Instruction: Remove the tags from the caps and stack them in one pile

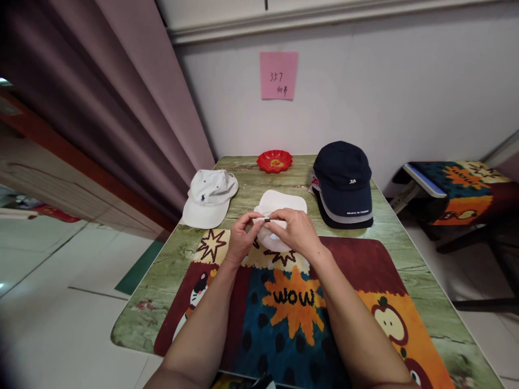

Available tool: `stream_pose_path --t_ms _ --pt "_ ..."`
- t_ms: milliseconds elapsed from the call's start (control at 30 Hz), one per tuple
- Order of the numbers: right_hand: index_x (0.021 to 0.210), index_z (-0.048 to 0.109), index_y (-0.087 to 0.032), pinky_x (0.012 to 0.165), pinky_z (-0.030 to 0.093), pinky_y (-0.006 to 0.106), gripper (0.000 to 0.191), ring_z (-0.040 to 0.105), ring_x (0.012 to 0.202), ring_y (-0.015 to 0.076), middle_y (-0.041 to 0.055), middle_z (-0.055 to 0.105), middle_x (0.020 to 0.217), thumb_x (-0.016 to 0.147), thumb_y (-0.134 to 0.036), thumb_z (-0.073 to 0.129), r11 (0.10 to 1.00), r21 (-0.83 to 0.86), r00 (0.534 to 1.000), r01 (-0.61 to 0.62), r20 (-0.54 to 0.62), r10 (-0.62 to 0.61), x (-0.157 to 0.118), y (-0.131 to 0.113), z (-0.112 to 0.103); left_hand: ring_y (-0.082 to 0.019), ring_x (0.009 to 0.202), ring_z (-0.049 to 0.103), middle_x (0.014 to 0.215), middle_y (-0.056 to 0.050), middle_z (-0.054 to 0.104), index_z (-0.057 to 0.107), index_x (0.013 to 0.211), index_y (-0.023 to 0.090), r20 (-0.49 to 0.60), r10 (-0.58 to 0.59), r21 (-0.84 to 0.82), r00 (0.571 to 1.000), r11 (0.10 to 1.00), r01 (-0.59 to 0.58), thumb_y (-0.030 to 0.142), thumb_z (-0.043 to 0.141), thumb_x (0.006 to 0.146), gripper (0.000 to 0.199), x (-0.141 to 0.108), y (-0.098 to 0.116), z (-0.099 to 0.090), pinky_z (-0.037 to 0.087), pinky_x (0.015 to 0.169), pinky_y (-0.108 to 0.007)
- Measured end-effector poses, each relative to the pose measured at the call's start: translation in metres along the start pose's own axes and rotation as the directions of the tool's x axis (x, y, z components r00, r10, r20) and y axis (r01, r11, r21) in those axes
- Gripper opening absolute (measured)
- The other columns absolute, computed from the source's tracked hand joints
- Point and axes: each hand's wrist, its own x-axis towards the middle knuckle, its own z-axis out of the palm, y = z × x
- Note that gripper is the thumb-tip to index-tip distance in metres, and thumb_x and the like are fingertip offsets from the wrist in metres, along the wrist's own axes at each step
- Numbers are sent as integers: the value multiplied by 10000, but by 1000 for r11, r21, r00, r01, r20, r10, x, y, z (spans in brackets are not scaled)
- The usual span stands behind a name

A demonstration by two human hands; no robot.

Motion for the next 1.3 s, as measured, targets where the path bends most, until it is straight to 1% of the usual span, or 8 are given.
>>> stream_pose_path --t_ms 167,467,633,733,867,967,1133,1300 --pt "836 750 -194 584 391 249 303 587 649 157 15 725 767 854 -483 659 994 79 997 -71 48 67 0 11 -20 -250 1071 577 1082 -85 618 719 800 224 -179 14 55 984 998 -5 345 734 804 121 6 1 -11 431 981 -359" --pt "953 757 -187 744 483 278 323 672 860 206 43 760 937 897 -464 601 970 223 996 -92 0 95 0 34 -29 -234 1076 621 1056 -82 699 670 869 204 -53 -95 -237 994 968 79 390 599 912 204 2 -3 -10 425 1028 -371" --pt "1088 754 -217 889 497 339 333 685 981 228 63 742 1102 894 -186 484 990 -100 987 -97 -140 83 -4 68 -42 -244 1207 575 1209 -82 671 709 1036 218 -128 -32 -71 991 997 23 249 508 922 234 7 -15 -16 372 1113 -405" --pt "1169 739 -264 909 499 339 538 675 1058 241 57 704 1223 777 -24 460 926 -359 992 -118 -76 97 -8 86 -42 -254 1242 550 1269 -83 642 677 1176 223 -69 -18 63 997 998 23 111 503 827 405 8 -27 -16 375 1128 -434" --pt "1328 658 -295 925 512 357 653 644 1164 275 87 626 1367 750 -16 536 886 -456 992 -79 53 116 -10 98 -34 -263 1325 485 1406 -112 543 585 1350 227 23 -6 192 1000 981 2 32 481 764 627 5 -36 -12 368 1142 -447" --pt "1343 650 -299 925 522 370 568 634 1187 291 110 592 1409 799 -135 642 898 -438 993 -38 87 84 -9 96 -27 -254 1286 512 1381 -122 544 593 1334 227 32 -14 210 999 978 7 42 484 777 597 4 -37 -9 418 1092 -426" --pt "1040 798 -284 929 522 365 296 679 1100 272 79 656 1323 810 -162 656 924 -381 995 -16 88 53 -4 88 -23 -216 1034 614 1132 -96 641 680 1031 204 -31 -36 157 999 987 40 165 562 835 232 4 -38 -8 503 919 -359" --pt "1035 774 -256 988 486 384 262 649 1159 257 68 687 1277 880 -218 566 987 -152 997 44 -52 -52 1 72 -27 -191 951 656 1017 -64 707 663 1015 192 -82 -141 -171 987 977 125 321 683 828 228 6 -34 -7 511 863 -306"
